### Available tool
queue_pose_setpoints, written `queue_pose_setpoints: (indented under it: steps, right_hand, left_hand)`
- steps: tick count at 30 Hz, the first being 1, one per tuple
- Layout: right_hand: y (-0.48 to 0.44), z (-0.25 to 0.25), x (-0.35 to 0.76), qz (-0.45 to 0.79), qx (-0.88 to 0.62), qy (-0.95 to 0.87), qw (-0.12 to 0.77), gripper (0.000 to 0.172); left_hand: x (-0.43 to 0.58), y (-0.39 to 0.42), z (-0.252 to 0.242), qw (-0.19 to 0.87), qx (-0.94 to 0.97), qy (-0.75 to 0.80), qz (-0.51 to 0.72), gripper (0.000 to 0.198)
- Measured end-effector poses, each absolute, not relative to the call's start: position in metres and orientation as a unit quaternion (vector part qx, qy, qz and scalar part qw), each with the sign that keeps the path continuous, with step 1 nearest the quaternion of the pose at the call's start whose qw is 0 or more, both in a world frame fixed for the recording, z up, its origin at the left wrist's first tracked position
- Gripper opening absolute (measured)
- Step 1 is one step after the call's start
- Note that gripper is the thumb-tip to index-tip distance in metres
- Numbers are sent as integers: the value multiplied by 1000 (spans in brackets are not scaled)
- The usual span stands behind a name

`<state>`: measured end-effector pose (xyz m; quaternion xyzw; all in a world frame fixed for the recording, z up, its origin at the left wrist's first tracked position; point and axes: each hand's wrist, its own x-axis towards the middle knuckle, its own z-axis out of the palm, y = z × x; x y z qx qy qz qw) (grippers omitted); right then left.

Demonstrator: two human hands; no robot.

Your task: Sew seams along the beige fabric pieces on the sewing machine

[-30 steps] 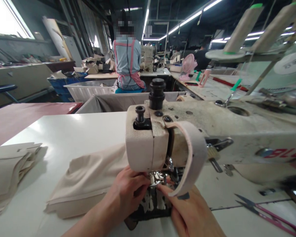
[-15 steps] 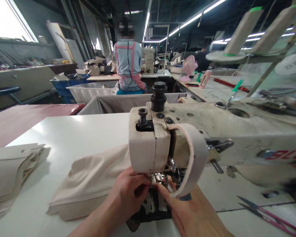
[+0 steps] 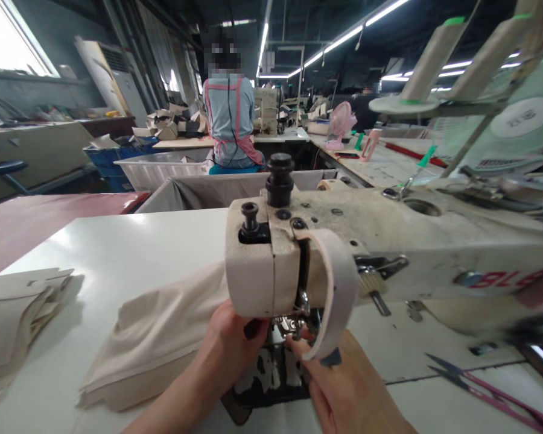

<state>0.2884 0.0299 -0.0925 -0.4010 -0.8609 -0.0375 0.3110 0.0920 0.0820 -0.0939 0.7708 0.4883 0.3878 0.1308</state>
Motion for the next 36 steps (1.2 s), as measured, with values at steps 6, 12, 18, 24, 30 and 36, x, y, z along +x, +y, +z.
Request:
queue_pose_setpoints:
  steps: [6, 12, 18, 24, 30, 36]
  right_hand:
    - [32, -91, 285, -54, -381, -856, 345, 42]
    - [29, -93, 287, -38, -379, -864, 328, 41]
    - [28, -90, 280, -10, -383, -862, 331, 36]
    - [27, -91, 281, 29, -403, -851, 336, 41]
    - [20, -97, 285, 82, -439, -837, 317, 39]
    - [22, -95, 285, 100, -443, -828, 329, 42]
  left_hand:
    - [92, 85, -94, 133, 766, 510, 368, 19]
    - [85, 92, -92, 149, 776, 509, 342, 18]
    - [83, 94, -83, 166, 792, 482, 336, 20]
    - [82, 98, -86, 166, 797, 458, 359, 17]
    - [85, 93, -89, 172, 798, 438, 376, 14]
    - [88, 62, -83, 198, 822, 370, 384, 18]
